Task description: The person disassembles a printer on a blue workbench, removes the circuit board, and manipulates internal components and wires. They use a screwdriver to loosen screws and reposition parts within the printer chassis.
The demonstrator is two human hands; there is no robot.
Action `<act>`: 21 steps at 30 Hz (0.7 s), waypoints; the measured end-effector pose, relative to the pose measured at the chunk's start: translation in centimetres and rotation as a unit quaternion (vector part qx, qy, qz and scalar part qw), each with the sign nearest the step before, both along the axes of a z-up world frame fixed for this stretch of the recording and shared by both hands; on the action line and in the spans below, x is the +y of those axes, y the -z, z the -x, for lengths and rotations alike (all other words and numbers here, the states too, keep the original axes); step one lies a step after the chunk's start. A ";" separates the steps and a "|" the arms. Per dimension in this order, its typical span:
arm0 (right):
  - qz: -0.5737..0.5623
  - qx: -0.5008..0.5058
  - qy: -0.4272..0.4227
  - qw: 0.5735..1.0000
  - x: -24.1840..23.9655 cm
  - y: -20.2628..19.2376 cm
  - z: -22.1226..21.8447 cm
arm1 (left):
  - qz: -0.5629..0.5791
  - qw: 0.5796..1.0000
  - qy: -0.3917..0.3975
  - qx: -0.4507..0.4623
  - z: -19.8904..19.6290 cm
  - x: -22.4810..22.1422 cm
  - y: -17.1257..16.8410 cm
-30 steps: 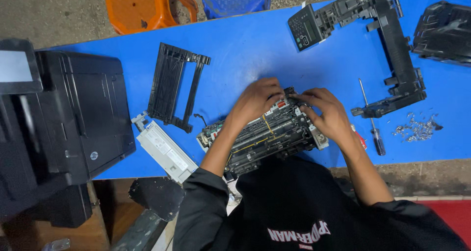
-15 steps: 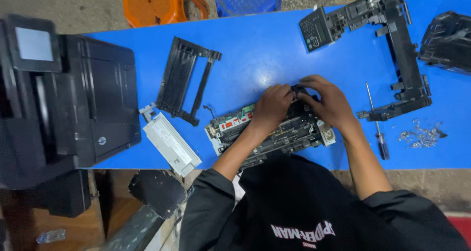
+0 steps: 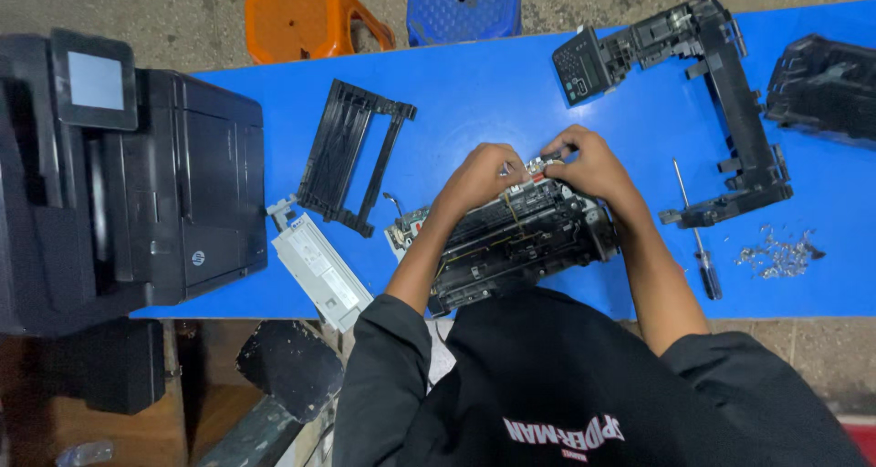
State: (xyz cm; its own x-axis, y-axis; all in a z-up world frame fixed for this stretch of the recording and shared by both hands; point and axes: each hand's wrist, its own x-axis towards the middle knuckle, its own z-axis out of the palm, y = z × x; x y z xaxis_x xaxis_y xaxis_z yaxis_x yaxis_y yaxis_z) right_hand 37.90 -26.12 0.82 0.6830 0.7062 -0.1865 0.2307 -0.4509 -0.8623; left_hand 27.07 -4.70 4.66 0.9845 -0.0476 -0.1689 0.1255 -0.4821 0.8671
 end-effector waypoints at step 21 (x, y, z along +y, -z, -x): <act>-0.054 -0.010 0.042 0.998 -0.1 -2.1 2.1 | -0.085 0.984 -0.138 -0.079 0.9 -2.6 1.9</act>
